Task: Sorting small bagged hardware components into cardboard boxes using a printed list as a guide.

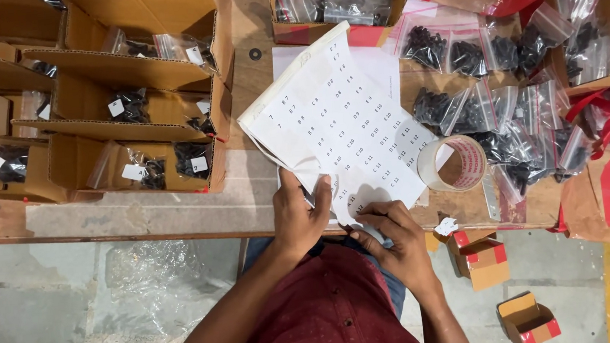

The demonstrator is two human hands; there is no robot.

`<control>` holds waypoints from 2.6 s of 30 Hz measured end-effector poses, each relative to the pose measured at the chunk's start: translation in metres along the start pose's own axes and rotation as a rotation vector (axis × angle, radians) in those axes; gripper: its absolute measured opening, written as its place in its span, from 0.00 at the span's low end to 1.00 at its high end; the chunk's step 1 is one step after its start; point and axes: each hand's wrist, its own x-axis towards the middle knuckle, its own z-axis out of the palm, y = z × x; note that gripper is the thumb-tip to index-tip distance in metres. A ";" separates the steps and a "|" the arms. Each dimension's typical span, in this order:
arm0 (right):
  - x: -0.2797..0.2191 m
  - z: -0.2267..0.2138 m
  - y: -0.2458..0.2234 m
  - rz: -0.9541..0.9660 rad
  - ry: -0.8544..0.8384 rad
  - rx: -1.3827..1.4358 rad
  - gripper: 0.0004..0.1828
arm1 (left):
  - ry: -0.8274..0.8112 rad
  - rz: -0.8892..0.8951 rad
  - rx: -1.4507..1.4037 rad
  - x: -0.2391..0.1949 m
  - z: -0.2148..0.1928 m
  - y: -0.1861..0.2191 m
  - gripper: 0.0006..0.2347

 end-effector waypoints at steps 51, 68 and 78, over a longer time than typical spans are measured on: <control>-0.004 -0.005 0.013 -0.017 -0.047 0.047 0.16 | -0.060 -0.017 0.067 0.003 0.001 0.002 0.21; -0.006 -0.004 0.014 -0.016 -0.051 0.055 0.16 | -0.076 -0.042 0.045 0.003 0.001 0.003 0.20; -0.006 -0.004 0.015 -0.024 -0.052 0.051 0.16 | -0.070 -0.047 0.060 0.003 0.001 0.003 0.20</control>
